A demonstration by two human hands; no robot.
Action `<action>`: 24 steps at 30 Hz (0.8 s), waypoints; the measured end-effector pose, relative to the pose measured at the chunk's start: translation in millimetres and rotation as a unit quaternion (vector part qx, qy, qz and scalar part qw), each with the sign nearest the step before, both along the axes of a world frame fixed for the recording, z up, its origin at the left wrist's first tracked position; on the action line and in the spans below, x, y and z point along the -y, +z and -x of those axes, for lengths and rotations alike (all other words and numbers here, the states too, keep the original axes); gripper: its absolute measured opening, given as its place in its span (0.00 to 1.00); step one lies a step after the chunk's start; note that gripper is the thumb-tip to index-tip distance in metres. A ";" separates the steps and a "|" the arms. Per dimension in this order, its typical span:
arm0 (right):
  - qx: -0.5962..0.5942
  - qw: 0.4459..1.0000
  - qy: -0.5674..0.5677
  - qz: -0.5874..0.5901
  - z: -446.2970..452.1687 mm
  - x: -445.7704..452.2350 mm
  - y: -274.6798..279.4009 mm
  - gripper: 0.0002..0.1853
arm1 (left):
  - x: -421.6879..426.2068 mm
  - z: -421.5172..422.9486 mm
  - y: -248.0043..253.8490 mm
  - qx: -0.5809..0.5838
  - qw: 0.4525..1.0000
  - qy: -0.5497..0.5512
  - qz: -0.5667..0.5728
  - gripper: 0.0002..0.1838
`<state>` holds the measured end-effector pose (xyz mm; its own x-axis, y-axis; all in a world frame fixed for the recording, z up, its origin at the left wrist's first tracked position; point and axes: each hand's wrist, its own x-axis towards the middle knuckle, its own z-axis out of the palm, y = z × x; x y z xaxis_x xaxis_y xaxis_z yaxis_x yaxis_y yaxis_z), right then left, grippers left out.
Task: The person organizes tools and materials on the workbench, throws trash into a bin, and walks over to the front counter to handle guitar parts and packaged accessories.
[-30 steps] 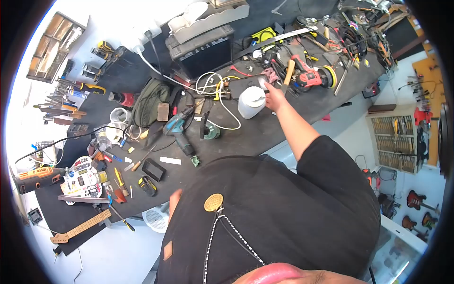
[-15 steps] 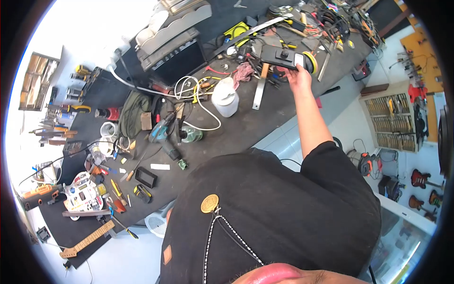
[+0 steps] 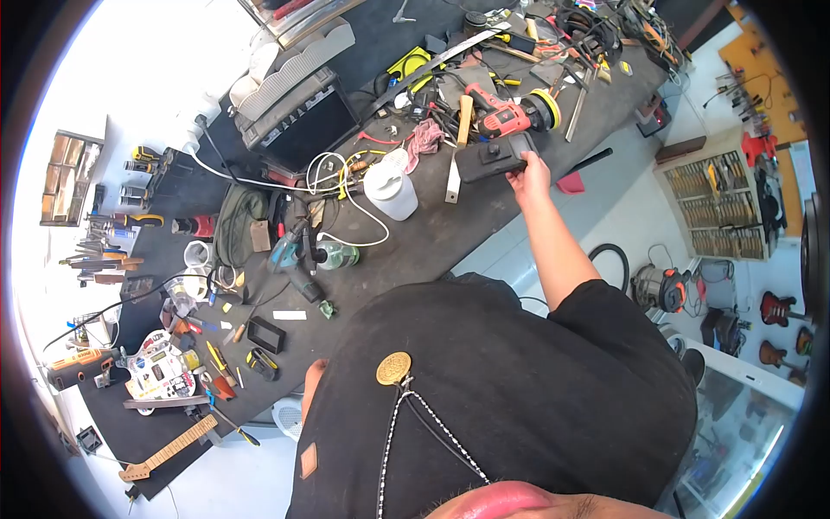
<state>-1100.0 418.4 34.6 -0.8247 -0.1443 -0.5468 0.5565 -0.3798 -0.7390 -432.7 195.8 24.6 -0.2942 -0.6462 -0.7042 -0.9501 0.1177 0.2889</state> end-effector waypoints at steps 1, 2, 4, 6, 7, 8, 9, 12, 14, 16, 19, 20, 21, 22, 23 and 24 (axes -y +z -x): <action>-0.020 0.999 0.023 -0.038 -1.2 -1.6 -0.2 0.19 | -3.2 -2.6 -1.6 0.016 1.000 -0.005 -0.004 0.20; -0.039 0.995 0.046 -0.077 -2.6 -3.7 -1.4 0.20 | -7.2 -5.0 -3.5 0.029 0.999 -0.010 -0.011 0.20; -0.089 0.972 0.103 -0.191 -6.5 -9.8 -9.5 0.26 | -13.7 -8.5 -5.7 0.037 0.999 -0.008 -0.025 0.20; -0.128 0.958 0.133 -0.217 -16.0 -13.5 -11.8 0.26 | -16.5 -9.1 -8.0 0.037 0.999 -0.011 -0.035 0.20; -0.149 0.951 0.146 -0.230 -21.1 -14.3 -9.0 0.26 | -16.8 -7.8 -9.6 0.036 0.999 -0.011 -0.039 0.20; -0.157 0.937 0.193 -0.246 -21.6 -21.0 -3.1 0.22 | -16.9 -6.7 -11.4 0.034 0.999 -0.013 -0.041 0.20; -0.182 0.933 0.204 -0.235 -25.2 -25.2 1.8 0.20 | -16.6 -4.8 -11.6 0.030 0.998 -0.018 -0.045 0.20; -0.266 0.916 0.230 -0.191 -42.1 -41.3 22.9 0.15 | -11.9 4.7 -15.3 0.014 0.998 -0.036 -0.051 0.20; -0.402 0.866 0.236 -0.179 -54.0 -54.2 27.2 0.14 | -2.4 16.2 -19.5 0.001 0.997 -0.060 -0.057 0.20; -0.556 0.749 0.187 -0.308 -79.3 -68.3 63.2 0.14 | 11.6 39.1 -29.6 -0.014 0.992 -0.106 -0.065 0.20; -0.389 0.839 0.174 -0.337 -120.0 -88.5 64.0 0.12 | 31.7 76.3 -42.7 -0.026 0.979 -0.187 -0.073 0.21; -0.340 0.853 0.153 -0.365 -133.8 -95.7 57.0 0.14 | 37.1 84.9 -43.8 -0.026 0.975 -0.209 -0.074 0.21; -0.300 0.871 0.117 -0.371 -149.3 -104.2 43.8 0.13 | 41.4 92.3 -45.0 -0.027 0.970 -0.228 -0.075 0.21; -0.260 0.886 0.084 -0.375 -165.3 -112.5 26.5 0.12 | 45.8 98.2 -46.2 -0.027 0.967 -0.243 -0.077 0.21; -0.216 0.898 0.053 -0.379 -182.4 -122.3 11.9 0.12 | 50.6 103.6 -46.4 -0.028 0.962 -0.259 -0.082 0.21; -0.131 0.925 -0.002 -0.358 -200.2 -135.9 -1.3 0.13 | 53.2 106.0 -48.6 -0.025 0.958 -0.274 -0.084 0.21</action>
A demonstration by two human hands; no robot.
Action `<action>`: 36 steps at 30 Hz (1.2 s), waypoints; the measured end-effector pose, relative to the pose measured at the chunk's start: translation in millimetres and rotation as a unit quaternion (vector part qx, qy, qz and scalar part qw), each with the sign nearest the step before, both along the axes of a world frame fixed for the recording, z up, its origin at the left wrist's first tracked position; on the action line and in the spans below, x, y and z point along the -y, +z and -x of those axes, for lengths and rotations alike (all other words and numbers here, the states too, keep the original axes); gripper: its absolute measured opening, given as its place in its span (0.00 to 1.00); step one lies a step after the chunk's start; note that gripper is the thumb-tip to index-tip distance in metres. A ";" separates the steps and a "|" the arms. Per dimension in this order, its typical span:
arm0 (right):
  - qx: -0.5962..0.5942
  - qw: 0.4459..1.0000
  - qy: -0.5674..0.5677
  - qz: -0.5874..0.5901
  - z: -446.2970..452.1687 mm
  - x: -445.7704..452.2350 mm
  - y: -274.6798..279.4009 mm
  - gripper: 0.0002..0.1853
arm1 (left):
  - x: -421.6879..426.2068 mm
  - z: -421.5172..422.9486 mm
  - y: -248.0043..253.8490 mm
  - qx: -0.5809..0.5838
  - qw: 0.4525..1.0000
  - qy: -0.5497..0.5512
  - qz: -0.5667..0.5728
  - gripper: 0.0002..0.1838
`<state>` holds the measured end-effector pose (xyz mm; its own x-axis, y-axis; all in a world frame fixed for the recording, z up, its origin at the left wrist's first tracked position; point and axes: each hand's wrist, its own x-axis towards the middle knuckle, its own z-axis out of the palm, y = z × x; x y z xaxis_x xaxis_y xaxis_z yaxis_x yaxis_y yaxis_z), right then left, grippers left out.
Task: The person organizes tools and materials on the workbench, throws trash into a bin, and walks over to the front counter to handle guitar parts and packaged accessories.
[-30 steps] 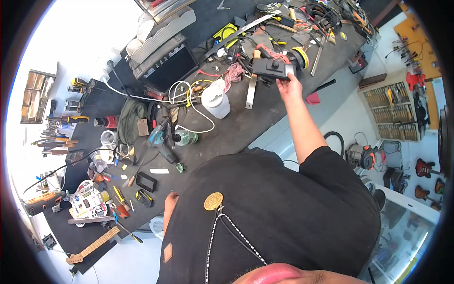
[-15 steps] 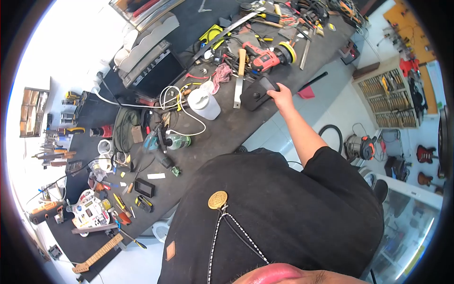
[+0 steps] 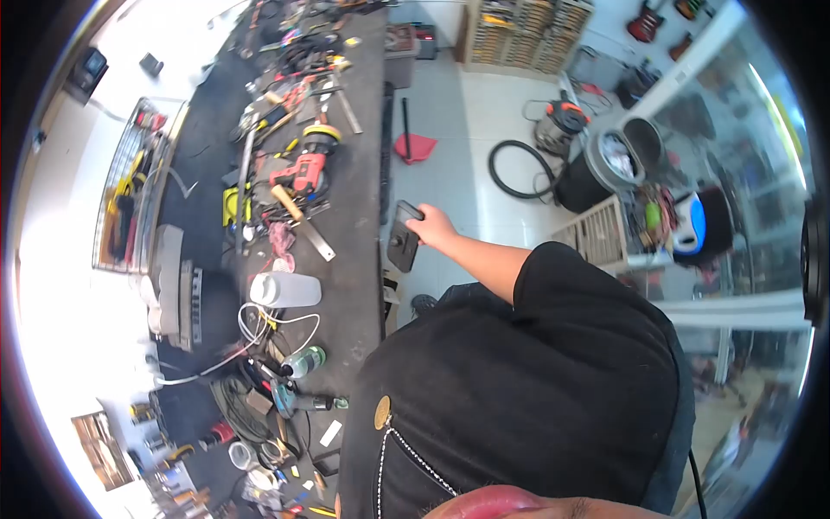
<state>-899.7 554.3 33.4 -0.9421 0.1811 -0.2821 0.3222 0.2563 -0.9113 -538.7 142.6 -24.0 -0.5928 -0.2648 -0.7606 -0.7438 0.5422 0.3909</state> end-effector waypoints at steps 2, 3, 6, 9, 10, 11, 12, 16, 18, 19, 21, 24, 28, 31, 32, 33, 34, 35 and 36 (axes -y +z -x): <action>0.114 0.978 -0.157 0.074 -34.9 -37.6 -20.0 0.14 | 5.5 10.0 -4.6 0.001 1.000 -0.030 -0.008 0.21; 0.120 0.962 -0.227 0.096 -49.0 -62.4 -32.9 0.15 | 6.6 14.5 -6.5 0.003 0.999 -0.045 -0.010 0.21; 0.062 0.907 -0.375 0.180 -75.7 -170.1 -48.2 0.13 | 7.0 26.1 -12.9 0.006 0.997 -0.080 -0.014 0.21; -0.054 0.841 -0.510 0.175 -79.2 -285.6 31.1 0.14 | -2.8 37.6 -15.7 0.010 0.994 -0.110 -0.018 0.21; -0.116 0.796 -0.558 0.202 -77.7 -324.3 54.6 0.15 | -8.6 40.3 -15.8 0.008 0.993 -0.120 -0.018 0.21; -0.203 0.767 -0.584 0.169 -72.7 -360.9 66.3 0.22 | -15.1 43.6 -15.3 0.008 0.991 -0.129 -0.019 0.21; -0.138 0.779 -0.611 0.028 -75.2 -397.5 78.6 0.25 | -21.5 47.0 -15.5 0.006 0.990 -0.137 -0.019 0.21; -0.066 0.736 -0.640 -0.211 -78.0 -433.2 83.9 0.28 | -49.6 57.8 -7.9 0.006 0.987 -0.157 -0.017 0.22; -0.154 0.812 -0.484 -0.289 -75.6 -453.8 -12.6 0.23 | -66.1 65.4 -3.8 0.009 0.987 -0.160 -0.011 0.22; 0.016 0.839 -0.297 -0.456 -80.2 -444.2 -49.7 0.18 | -73.7 68.6 -2.5 0.011 0.987 -0.158 -0.007 0.22; 0.091 0.906 -0.140 -0.388 -98.9 -397.1 -167.1 0.21 | -89.2 76.1 -0.7 0.019 0.987 -0.159 0.003 0.22; 0.286 0.860 0.292 -0.306 -147.9 -308.6 -211.7 0.31 | -110.1 86.1 0.9 0.033 0.986 -0.162 0.021 0.22; 0.384 0.852 0.332 -0.129 -96.8 -346.7 -149.6 0.26 | -133.7 91.0 4.3 0.034 0.986 -0.161 0.039 0.22; 0.126 0.820 0.297 -0.473 -42.5 -450.5 -265.6 0.18 | -176.1 102.6 31.4 0.024 0.987 -0.149 0.056 0.22; 0.140 0.796 0.309 -0.501 -20.8 -446.9 -180.1 0.16 | -187.8 110.0 37.4 0.017 0.987 -0.145 0.061 0.22; -0.007 0.804 0.246 -0.541 0.9 -512.0 -278.0 0.15 | -202.4 125.2 44.6 0.005 0.988 -0.141 0.064 0.22; 0.167 0.920 0.161 -0.315 17.0 -494.5 -215.9 0.13 | -195.9 128.1 2.4 -0.007 0.993 -0.112 0.017 0.21; 0.311 0.943 -0.012 -0.122 35.1 -481.5 -157.3 0.11 | -201.4 135.5 -8.0 -0.040 0.994 -0.102 0.021 0.21; 0.319 0.939 0.008 -0.130 46.8 -467.7 -134.7 0.10 | -211.4 141.9 3.3 -0.086 0.990 -0.104 0.028 0.21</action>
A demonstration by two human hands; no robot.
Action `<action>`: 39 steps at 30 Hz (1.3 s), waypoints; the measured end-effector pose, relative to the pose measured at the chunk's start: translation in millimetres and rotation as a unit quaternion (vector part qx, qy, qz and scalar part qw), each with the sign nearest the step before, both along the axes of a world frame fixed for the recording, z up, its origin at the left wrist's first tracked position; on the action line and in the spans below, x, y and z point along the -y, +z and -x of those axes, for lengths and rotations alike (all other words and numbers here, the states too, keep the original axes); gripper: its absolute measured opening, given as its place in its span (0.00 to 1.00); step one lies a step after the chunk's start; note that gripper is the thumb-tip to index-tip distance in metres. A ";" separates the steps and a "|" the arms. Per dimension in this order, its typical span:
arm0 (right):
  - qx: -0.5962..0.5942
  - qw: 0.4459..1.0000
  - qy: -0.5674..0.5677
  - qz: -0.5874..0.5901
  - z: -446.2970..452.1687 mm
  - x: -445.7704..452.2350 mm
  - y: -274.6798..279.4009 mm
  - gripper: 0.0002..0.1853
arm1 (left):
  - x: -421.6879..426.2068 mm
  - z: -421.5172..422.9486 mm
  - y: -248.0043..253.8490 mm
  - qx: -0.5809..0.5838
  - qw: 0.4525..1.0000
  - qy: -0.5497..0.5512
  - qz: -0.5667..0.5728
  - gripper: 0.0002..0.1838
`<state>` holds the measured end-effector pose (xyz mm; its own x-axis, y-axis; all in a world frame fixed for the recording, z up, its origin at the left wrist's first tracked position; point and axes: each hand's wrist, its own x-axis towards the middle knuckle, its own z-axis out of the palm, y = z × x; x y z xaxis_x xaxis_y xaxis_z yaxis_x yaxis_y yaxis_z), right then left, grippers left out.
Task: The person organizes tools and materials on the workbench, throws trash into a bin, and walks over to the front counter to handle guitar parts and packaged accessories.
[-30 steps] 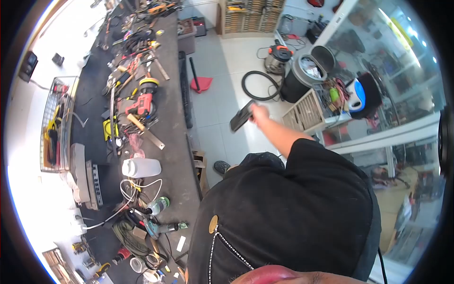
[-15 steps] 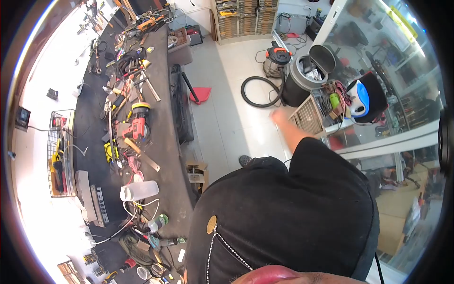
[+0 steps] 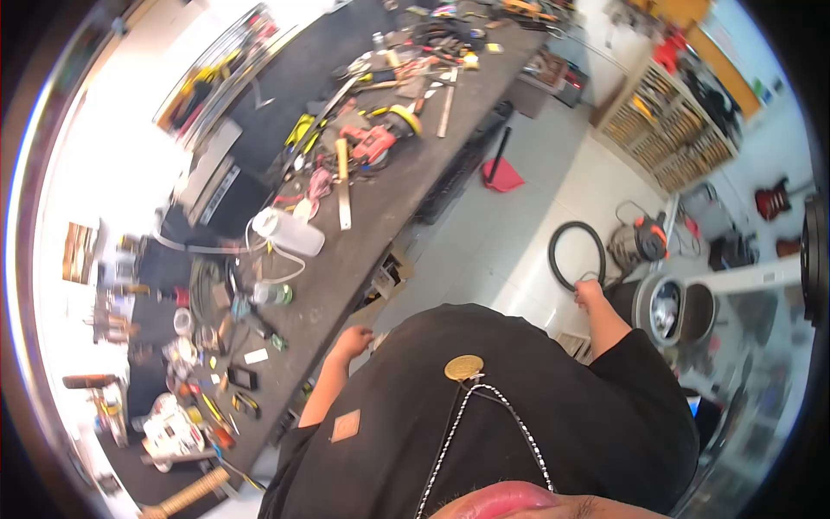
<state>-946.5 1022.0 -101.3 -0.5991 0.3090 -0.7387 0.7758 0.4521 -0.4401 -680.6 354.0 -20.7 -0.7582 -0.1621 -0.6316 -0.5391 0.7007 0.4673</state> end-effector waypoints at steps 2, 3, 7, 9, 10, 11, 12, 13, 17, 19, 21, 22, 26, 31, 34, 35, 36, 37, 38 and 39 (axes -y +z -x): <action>0.021 0.999 0.035 -0.002 24.0 22.4 31.8 0.09 | -11.4 1.7 8.8 -0.008 0.996 0.082 -0.045 0.21; 0.017 0.998 0.067 0.010 35.5 28.4 15.7 0.08 | -16.2 -0.4 12.8 -0.003 0.990 0.126 -0.063 0.21; 0.045 0.989 0.119 0.070 54.3 96.0 -16.9 0.10 | -12.5 -36.3 3.0 0.038 0.982 0.184 -0.032 0.19; 0.074 0.975 0.200 0.068 54.1 150.4 -10.7 0.15 | -4.5 -53.9 -12.0 0.051 0.985 0.161 0.016 0.18; 0.087 0.952 0.287 0.063 56.0 174.1 -9.7 0.16 | -5.0 -51.6 -4.3 0.042 0.982 0.184 -0.010 0.18; 0.098 0.922 0.369 0.058 58.9 195.8 -8.7 0.18 | -7.1 -41.7 10.6 0.032 0.978 0.205 -0.036 0.18; 0.071 0.894 0.437 0.063 60.4 216.4 -0.1 0.19 | -8.7 -27.4 23.2 0.022 0.972 0.225 -0.064 0.18; 0.044 0.861 0.502 0.067 62.0 233.0 15.2 0.20 | -6.9 -11.5 26.2 -0.003 0.977 0.208 -0.053 0.18; -0.013 0.801 0.598 0.020 94.0 263.9 54.0 0.23 | 7.7 75.8 27.4 -0.145 0.980 0.133 -0.021 0.17; -0.035 0.797 0.603 -0.030 120.2 247.6 30.0 0.24 | 13.0 132.2 35.5 -0.171 0.975 0.129 -0.058 0.17; -0.023 0.800 0.594 -0.076 139.8 237.2 26.4 0.24 | 19.1 183.4 47.7 -0.177 0.980 0.063 -0.060 0.16; 0.000 0.806 0.584 -0.096 149.0 238.2 38.4 0.23 | 23.1 206.2 49.1 -0.175 0.981 0.034 -0.071 0.15; 0.040 0.880 0.466 -0.078 175.9 253.8 64.0 0.18 | 43.5 272.0 47.4 -0.185 0.980 -0.067 -0.037 0.15; 0.046 0.909 0.415 -0.006 206.2 278.1 61.5 0.20 | 60.4 309.3 50.1 -0.179 0.983 -0.019 -0.042 0.17; 0.024 0.895 0.445 0.005 246.1 286.2 58.1 0.20 | 65.7 332.9 45.0 -0.235 0.969 0.065 0.028 0.23; 0.012 0.891 0.454 0.005 264.5 291.4 58.9 0.20 | 68.1 344.1 43.3 -0.262 0.958 0.103 0.059 0.26; -0.009 0.892 0.451 -0.005 284.8 296.9 58.7 0.20 | 69.1 358.9 51.3 -0.253 0.952 0.138 0.099 0.29; -0.031 0.891 0.452 0.004 307.9 301.0 56.1 0.19 | 71.5 372.9 54.7 -0.248 0.946 0.165 0.126 0.27; -0.054 0.890 0.453 0.014 335.7 306.1 53.2 0.18 | 75.1 388.4 57.0 -0.242 0.938 0.192 0.154 0.26; -0.076 0.887 0.454 0.024 364.0 311.6 49.7 0.17 | 78.9 404.2 56.3 -0.236 0.929 0.219 0.182 0.24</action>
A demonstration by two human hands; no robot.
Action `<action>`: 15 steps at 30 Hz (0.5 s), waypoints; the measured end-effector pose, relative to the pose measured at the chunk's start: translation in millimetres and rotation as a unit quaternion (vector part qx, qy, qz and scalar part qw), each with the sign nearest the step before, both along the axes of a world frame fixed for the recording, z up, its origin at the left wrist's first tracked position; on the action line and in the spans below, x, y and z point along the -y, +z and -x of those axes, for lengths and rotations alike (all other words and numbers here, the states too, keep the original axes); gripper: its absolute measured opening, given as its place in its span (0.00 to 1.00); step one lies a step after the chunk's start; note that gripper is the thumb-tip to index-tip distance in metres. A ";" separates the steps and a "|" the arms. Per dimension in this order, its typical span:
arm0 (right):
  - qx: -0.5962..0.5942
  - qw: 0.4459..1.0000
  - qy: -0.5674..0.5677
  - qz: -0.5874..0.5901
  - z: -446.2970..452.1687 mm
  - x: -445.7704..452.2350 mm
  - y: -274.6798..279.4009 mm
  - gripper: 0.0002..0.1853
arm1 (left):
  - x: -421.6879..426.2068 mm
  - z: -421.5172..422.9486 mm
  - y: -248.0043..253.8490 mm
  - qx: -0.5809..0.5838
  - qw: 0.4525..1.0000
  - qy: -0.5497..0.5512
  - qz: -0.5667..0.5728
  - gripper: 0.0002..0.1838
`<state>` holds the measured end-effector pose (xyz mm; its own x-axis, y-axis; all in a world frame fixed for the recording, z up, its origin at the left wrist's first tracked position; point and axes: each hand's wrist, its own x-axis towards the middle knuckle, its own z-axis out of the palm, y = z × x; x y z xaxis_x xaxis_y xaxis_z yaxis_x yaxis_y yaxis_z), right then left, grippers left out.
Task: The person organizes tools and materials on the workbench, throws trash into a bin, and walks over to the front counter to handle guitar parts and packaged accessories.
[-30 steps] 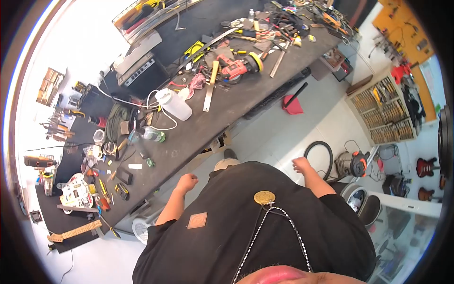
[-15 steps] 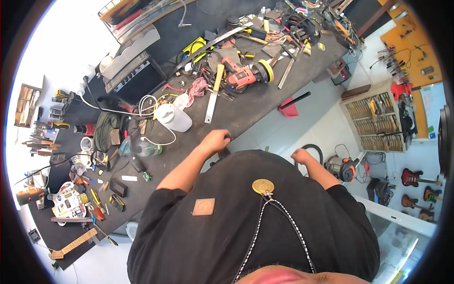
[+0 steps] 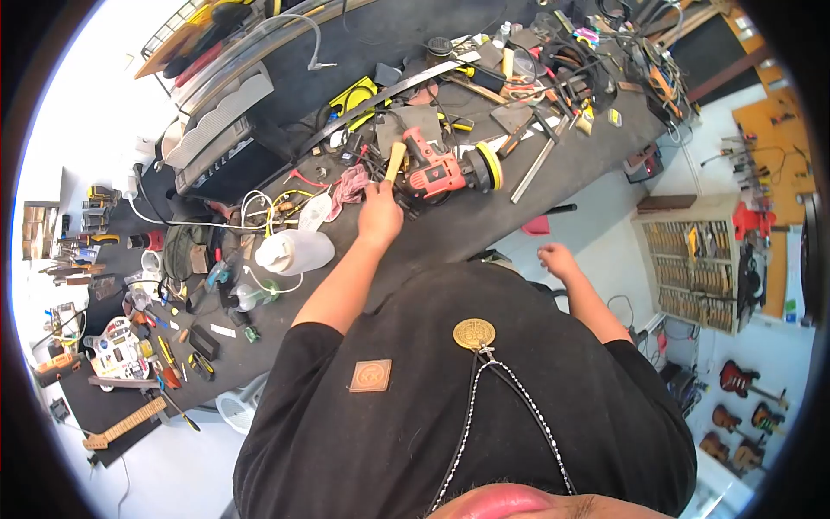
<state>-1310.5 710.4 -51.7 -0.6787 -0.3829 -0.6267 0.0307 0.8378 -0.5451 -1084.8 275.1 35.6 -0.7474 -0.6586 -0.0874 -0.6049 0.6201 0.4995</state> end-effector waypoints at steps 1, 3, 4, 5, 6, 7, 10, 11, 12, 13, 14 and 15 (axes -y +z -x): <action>-0.016 1.000 0.002 0.019 25.0 9.6 5.3 0.16 | 7.4 14.1 -9.4 0.032 0.999 0.005 0.015 0.22; -0.048 0.997 0.003 0.060 76.9 28.0 18.1 0.14 | 18.4 36.8 -21.7 0.076 0.995 0.027 0.053 0.16; -0.048 0.996 0.004 0.070 105.2 34.4 19.0 0.13 | 21.9 46.7 -22.6 0.081 0.994 0.050 0.061 0.15; -0.048 0.996 0.005 0.080 131.9 40.7 19.6 0.12 | 23.7 52.2 -23.4 0.088 0.992 0.056 0.065 0.15; -0.048 0.995 0.005 0.090 159.5 48.9 19.0 0.10 | 25.8 56.7 -24.4 0.094 0.991 0.061 0.069 0.15; -0.026 0.996 -0.002 0.091 184.7 57.1 19.2 0.09 | 27.4 61.3 -26.9 0.097 0.989 0.088 0.068 0.14; 0.089 0.995 0.006 0.037 247.6 80.3 22.8 0.12 | 6.0 53.4 -10.9 0.077 0.980 0.159 0.093 0.15; 0.100 0.995 0.022 0.013 260.2 89.3 23.3 0.17 | -9.6 48.3 9.4 0.069 0.980 0.154 0.105 0.15; 0.097 0.994 0.042 -0.008 267.2 96.7 26.0 0.17 | -25.9 42.6 31.5 0.060 0.980 0.150 0.120 0.15; 0.092 0.993 0.062 -0.027 272.7 106.1 30.4 0.18 | -43.3 37.7 44.1 0.093 0.978 0.154 0.106 0.15; 0.087 0.992 0.080 -0.045 278.8 114.1 32.8 0.19 | -62.3 35.0 55.1 0.125 0.975 0.157 0.093 0.16; 0.116 0.988 0.084 -0.050 286.6 118.0 32.2 0.19 | -80.3 32.8 62.1 0.155 0.972 0.158 0.080 0.16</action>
